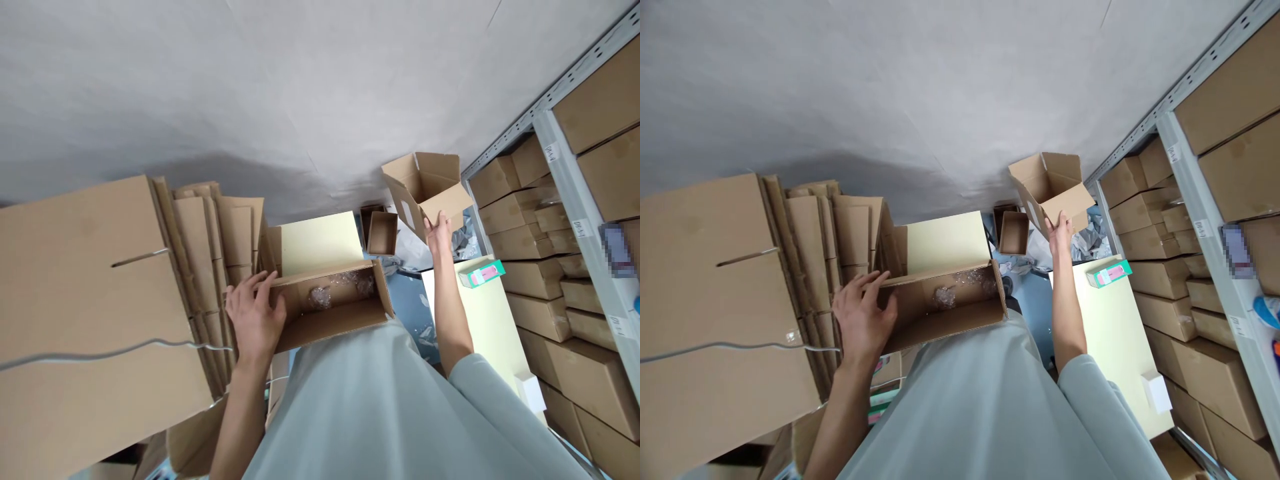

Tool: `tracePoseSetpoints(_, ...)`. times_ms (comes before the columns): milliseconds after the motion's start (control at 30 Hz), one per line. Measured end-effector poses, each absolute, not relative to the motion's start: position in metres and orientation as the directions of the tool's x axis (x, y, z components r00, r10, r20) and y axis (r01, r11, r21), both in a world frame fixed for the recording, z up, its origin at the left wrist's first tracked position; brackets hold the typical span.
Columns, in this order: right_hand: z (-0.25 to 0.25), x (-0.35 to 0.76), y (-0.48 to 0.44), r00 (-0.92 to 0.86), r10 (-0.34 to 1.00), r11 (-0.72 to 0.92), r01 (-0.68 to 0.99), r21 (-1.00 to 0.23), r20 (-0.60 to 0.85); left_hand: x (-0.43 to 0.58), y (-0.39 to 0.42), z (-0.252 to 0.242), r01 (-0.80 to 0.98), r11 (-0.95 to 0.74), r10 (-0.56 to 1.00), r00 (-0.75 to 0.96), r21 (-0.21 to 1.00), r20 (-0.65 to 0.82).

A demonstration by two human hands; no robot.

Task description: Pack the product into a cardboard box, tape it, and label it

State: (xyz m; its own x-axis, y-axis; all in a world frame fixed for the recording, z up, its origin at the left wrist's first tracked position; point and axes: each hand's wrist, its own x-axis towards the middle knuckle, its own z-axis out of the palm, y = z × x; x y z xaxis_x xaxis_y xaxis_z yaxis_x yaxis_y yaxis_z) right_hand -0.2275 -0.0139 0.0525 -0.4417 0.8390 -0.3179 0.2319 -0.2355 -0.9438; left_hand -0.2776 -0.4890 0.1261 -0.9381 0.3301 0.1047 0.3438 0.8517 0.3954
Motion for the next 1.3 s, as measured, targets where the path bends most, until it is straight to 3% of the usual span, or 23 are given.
tracePoseSetpoints(167, 0.053, -0.202, -0.047, -0.606, 0.617, -0.339, 0.371, -0.864, -0.502, -0.272, -0.502, 0.132, 0.251, 0.874, 0.216, -0.968, 0.417, 0.13)
tracePoseSetpoints(333, 0.073, -0.152, -0.116, -0.725, 0.465, -0.162, 0.495, -0.854, -0.508, -0.269, -0.518, 0.129, 0.124, 0.878, 0.085, -0.991, 0.461, 0.105)
tracePoseSetpoints(533, 0.102, -0.113, -0.183, -0.721, 0.59, 0.094, 0.508, -0.856, -0.364, -0.266, -0.539, 0.116, -0.042, 0.879, -0.023, -0.999, 0.475, -0.044)
tracePoseSetpoints(667, 0.118, -0.099, -0.205, -0.68, 0.663, 0.148, 0.529, -0.835, -0.313, -0.259, -0.557, 0.104, -0.084, 0.878, -0.009, -0.987, 0.472, -0.16)
tracePoseSetpoints(800, 0.129, -0.089, -0.222, -0.686, 0.661, 0.312, 0.62, -0.72, -0.304, -0.249, -0.575, 0.1, -0.044, 0.865, 0.045, -0.985, 0.499, -0.164)
tracePoseSetpoints(967, 0.151, -0.066, -0.241, -0.669, 0.731, 0.483, 0.646, -0.591, -0.133, -0.249, -0.575, 0.112, 0.1, 0.854, 0.194, -0.972, 0.511, -0.135)
tracePoseSetpoints(1100, 0.174, -0.02, -0.249, -0.491, 0.87, 0.366, 0.713, -0.598, -0.053, -0.259, -0.543, 0.125, 0.267, 0.777, 0.379, -0.922, 0.571, -0.084)
tracePoseSetpoints(1300, 0.185, 0.081, -0.25, -0.159, 0.987, 0.116, 0.753, -0.648, -0.008, -0.241, -0.445, 0.137, 0.446, 0.653, 0.635, -0.762, 0.612, -0.123)
